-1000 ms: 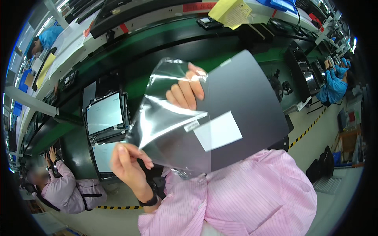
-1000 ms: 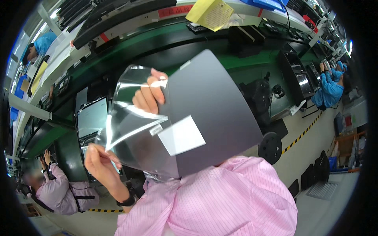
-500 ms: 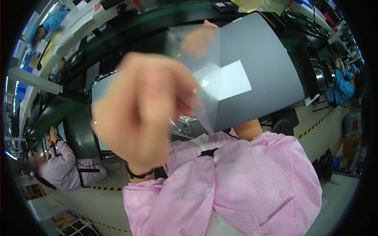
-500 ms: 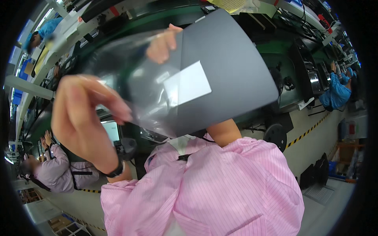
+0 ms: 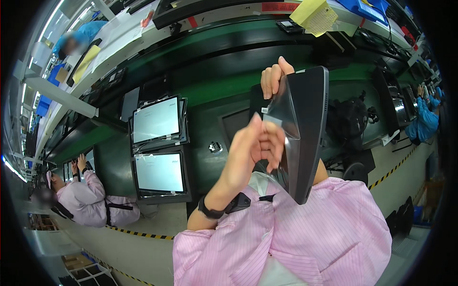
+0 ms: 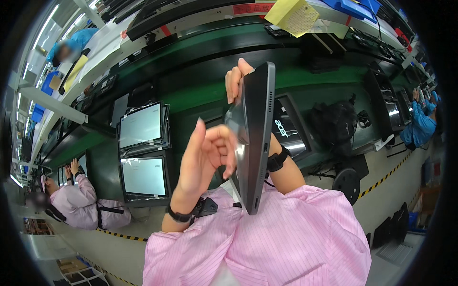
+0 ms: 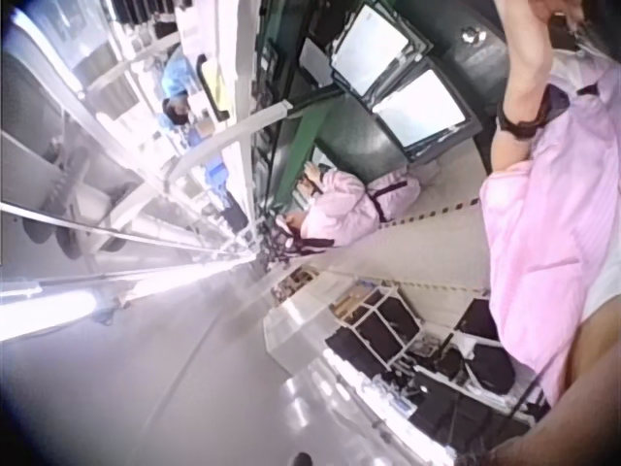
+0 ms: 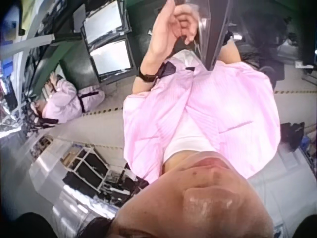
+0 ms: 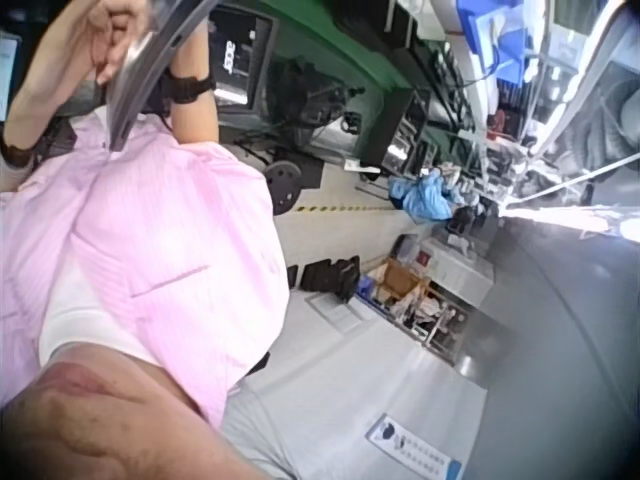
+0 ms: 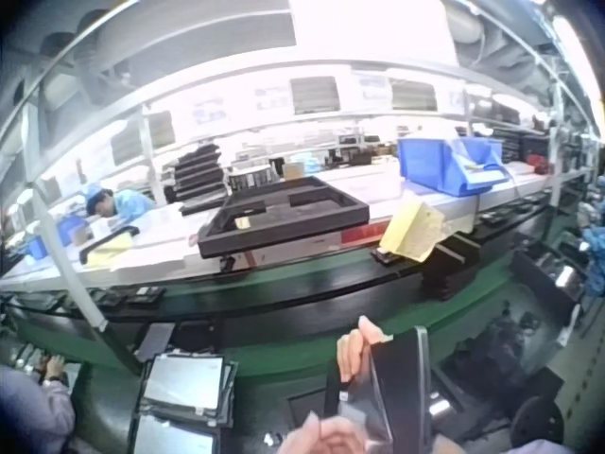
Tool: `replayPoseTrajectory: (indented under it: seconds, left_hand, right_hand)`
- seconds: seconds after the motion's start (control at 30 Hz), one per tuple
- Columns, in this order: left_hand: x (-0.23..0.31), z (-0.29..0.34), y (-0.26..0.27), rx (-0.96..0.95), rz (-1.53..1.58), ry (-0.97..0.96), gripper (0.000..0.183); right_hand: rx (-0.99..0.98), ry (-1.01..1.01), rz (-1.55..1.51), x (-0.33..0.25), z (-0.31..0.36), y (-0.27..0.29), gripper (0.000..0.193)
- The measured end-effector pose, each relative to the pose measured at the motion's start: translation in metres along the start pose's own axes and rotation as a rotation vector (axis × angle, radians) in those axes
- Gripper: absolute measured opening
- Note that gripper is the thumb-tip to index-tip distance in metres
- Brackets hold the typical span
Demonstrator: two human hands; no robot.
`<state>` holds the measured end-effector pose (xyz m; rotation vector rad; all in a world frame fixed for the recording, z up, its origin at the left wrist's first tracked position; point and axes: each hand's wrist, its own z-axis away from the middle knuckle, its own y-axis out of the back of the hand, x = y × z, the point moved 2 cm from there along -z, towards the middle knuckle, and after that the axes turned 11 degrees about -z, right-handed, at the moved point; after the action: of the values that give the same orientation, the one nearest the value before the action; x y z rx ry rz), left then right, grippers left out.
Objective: Applying protective film to tablet screens on an electronics assembly line.
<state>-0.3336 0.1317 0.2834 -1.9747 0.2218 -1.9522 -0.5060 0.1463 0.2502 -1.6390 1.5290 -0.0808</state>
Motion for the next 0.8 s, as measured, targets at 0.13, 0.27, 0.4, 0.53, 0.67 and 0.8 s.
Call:
replayPoseTrajectory:
  seconds: [0.13,0.27,0.4,0.53,0.67,0.8]
  left_hand:
    - [0.003,-0.008,0.007,0.056,0.098,0.186,0.048]
    - [-0.008,-0.008,0.022,0.001,-0.037,0.087,0.034]
    - [0.018,-0.008,0.019,0.218,-0.177,-0.217,0.033]
    - [0.050,-0.013,0.003,0.140,-0.364,-0.357,0.034]
    - [0.060,-0.009,0.001,0.229,-0.677,-0.419,0.033]
    - [0.071,-0.001,0.001,0.280,-0.912,-0.509,0.029]
  right_hand:
    - [0.125,-0.134,0.016,0.000,0.009,0.006,0.058]
    - [0.175,-0.133,0.064,-0.004,0.010,-0.005,0.057]
    - [0.169,0.011,-0.144,0.008,0.017,-0.014,0.033]
    - [0.325,-0.011,0.187,0.027,0.022,-0.023,0.052]
    - [0.402,-0.111,0.147,0.030,0.024,-0.027,0.050]
    - [0.303,-0.036,0.231,0.020,0.025,-0.034,0.049]
